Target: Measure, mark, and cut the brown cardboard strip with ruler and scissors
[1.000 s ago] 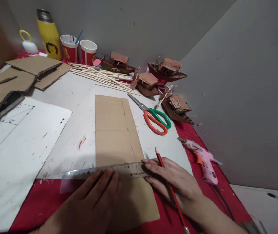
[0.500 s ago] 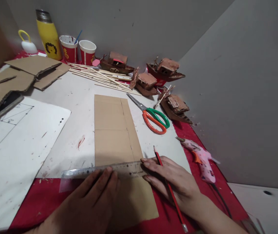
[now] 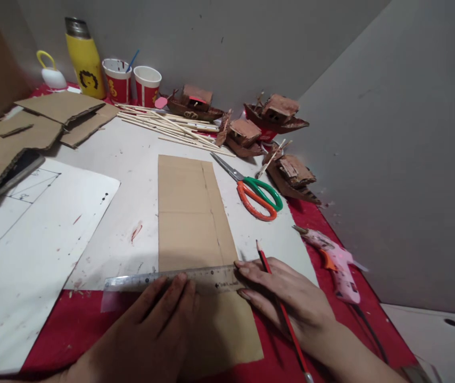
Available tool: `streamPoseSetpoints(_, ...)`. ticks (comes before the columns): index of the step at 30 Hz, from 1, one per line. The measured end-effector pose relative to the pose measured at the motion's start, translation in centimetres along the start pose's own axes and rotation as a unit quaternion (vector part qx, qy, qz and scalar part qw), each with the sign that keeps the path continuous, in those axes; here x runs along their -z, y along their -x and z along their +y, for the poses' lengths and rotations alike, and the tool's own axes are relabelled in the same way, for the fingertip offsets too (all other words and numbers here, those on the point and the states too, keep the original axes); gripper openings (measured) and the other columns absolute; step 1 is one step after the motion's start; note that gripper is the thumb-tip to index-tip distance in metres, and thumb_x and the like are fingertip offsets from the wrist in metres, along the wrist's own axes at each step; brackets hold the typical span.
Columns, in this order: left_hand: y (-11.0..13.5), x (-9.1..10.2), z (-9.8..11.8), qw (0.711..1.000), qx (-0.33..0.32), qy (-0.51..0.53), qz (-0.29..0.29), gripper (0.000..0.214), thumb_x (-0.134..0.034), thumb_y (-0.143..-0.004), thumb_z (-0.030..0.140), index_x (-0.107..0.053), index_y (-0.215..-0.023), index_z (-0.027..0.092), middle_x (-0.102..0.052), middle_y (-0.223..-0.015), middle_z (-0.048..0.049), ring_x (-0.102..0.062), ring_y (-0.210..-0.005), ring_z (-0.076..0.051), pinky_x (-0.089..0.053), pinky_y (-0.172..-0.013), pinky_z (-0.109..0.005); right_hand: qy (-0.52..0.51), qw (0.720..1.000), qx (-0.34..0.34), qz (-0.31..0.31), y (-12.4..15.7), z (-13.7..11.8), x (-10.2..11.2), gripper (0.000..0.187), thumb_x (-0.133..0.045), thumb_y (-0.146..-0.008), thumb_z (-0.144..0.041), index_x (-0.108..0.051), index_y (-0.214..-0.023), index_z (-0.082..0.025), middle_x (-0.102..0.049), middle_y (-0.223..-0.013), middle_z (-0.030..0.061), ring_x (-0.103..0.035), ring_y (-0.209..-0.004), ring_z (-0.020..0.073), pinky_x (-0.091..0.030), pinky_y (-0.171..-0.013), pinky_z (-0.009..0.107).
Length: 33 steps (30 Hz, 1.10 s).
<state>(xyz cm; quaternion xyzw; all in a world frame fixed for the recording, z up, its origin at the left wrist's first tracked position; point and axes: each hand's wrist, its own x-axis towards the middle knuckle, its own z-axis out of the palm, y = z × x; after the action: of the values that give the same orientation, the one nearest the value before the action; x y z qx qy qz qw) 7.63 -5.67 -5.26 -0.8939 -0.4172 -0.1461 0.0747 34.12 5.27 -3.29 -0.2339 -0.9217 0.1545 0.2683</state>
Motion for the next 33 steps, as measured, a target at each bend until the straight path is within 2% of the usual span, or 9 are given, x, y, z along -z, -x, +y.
streamPoseSetpoints(5,0.0,0.1,-0.1,1.000,0.002,0.000,-0.008,0.046,-0.046,-0.095,0.040,-0.062,-0.131,0.015,-0.059,-0.139,-0.0080,-0.040,-0.133,-0.027,-0.014,-0.116,-0.041,-0.003,1.000,0.004,-0.004,0.0,0.0,0.1,0.049,-0.065,-0.087,-0.007,-0.055,-0.134,-0.018,-0.074,-0.108,0.0143,-0.069,-0.091,0.0226,-0.059,-0.072,0.035)
streamPoseSetpoints(10,-0.1,0.1,-0.2,1.000,-0.006,-0.005,0.005,0.053,-0.042,-0.095,0.052,-0.063,-0.129,0.016,-0.061,-0.136,-0.0096,-0.042,-0.131,-0.028,-0.019,-0.113,-0.041,-0.005,1.000,0.000,0.000,0.0,0.0,0.0,0.047,-0.064,-0.088,-0.008,-0.056,-0.133,-0.020,-0.074,-0.106,0.0131,-0.070,-0.092,0.0227,-0.060,-0.073,0.035)
streamPoseSetpoints(18,-0.9,1.1,-0.5,1.000,-0.010,-0.006,-0.004,0.048,-0.044,-0.096,0.049,-0.069,-0.121,0.017,-0.067,-0.128,-0.0082,-0.051,-0.123,-0.025,-0.024,-0.107,-0.037,0.003,1.000,0.001,0.012,-0.2,-0.1,0.0,0.044,-0.064,-0.088,-0.010,-0.058,-0.130,-0.021,-0.075,-0.104,0.0121,-0.071,-0.086,0.0218,-0.060,-0.071,0.035)
streamPoseSetpoints(23,-0.9,1.3,-0.4,1.000,-0.009,0.006,0.000,0.055,-0.042,-0.096,0.055,-0.069,-0.120,0.014,-0.068,-0.128,-0.0097,-0.055,-0.119,-0.026,-0.025,-0.106,-0.039,0.009,1.000,0.001,0.003,-0.2,-0.2,0.0,0.045,-0.064,-0.088,-0.008,-0.057,-0.131,-0.020,-0.075,-0.105,0.0124,-0.070,-0.087,0.0217,-0.059,-0.073,0.035)
streamPoseSetpoints(27,-0.7,1.3,-0.4,1.000,-0.005,0.020,-0.004,0.058,-0.043,-0.095,0.055,-0.067,-0.124,0.010,-0.065,-0.131,-0.0129,-0.053,-0.123,-0.027,-0.022,-0.110,-0.038,0.016,1.000,0.020,0.001,-0.2,-0.1,-0.1,0.048,-0.064,-0.088,-0.008,-0.054,-0.134,-0.020,-0.075,-0.106,0.0129,-0.070,-0.084,0.0220,-0.058,-0.074,0.037)
streamPoseSetpoints(30,-0.7,1.6,-0.4,0.999,-0.006,0.036,-0.041,0.059,-0.045,-0.094,0.053,-0.063,-0.128,0.008,-0.062,-0.134,-0.0149,-0.051,-0.126,-0.027,-0.024,-0.111,-0.035,0.015,1.000,-0.012,-0.020,-0.3,-0.4,0.5,0.044,-0.060,-0.091,-0.011,-0.054,-0.133,-0.023,-0.075,-0.104,0.0108,-0.070,-0.084,0.0224,-0.058,-0.071,0.036)
streamPoseSetpoints(33,-0.9,2.0,-0.5,0.995,-0.008,0.063,-0.078,0.062,-0.045,-0.095,0.052,-0.060,-0.132,0.005,-0.059,-0.137,-0.0185,-0.049,-0.129,-0.028,-0.028,-0.112,-0.036,0.012,0.997,-0.066,-0.042,-1.0,-1.1,2.2,0.037,-0.050,-0.096,-0.015,-0.056,-0.131,-0.024,-0.074,-0.104,0.0103,-0.071,-0.091,0.0229,-0.059,-0.072,0.033)
